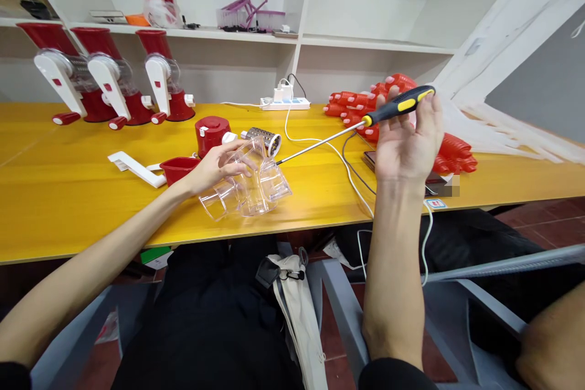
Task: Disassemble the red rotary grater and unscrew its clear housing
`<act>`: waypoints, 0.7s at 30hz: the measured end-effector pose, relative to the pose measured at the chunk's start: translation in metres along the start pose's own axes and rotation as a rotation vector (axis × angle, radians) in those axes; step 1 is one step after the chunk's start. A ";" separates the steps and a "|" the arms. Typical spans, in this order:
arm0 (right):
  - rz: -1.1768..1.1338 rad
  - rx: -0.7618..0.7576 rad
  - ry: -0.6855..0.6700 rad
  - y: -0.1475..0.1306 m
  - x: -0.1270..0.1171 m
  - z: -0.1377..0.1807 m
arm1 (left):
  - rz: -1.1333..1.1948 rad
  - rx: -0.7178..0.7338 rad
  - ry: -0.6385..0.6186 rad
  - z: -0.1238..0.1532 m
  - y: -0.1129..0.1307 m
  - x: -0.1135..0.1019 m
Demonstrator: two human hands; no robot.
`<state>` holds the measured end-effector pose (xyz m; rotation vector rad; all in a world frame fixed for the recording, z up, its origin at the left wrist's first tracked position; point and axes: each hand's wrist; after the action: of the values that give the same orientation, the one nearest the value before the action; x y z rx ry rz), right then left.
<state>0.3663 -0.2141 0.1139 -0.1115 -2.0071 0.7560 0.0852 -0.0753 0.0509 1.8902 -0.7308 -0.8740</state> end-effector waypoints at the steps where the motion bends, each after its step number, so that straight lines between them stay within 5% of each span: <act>1: 0.001 0.011 -0.006 -0.001 0.002 0.002 | -0.003 0.010 0.002 0.000 0.000 0.000; 21: 0.118 0.027 -0.043 -0.005 0.005 0.008 | -0.001 0.017 -0.020 0.000 -0.001 -0.001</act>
<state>0.3583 -0.2201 0.1176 -0.2013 -2.0443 0.8670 0.0844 -0.0743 0.0501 1.8992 -0.7511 -0.8907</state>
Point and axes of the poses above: each hand's wrist, its own z-axis away from the middle knuckle, its own x-axis out of the palm, y = z × x, and after that the axes turned 2 degrees about x, right-handed
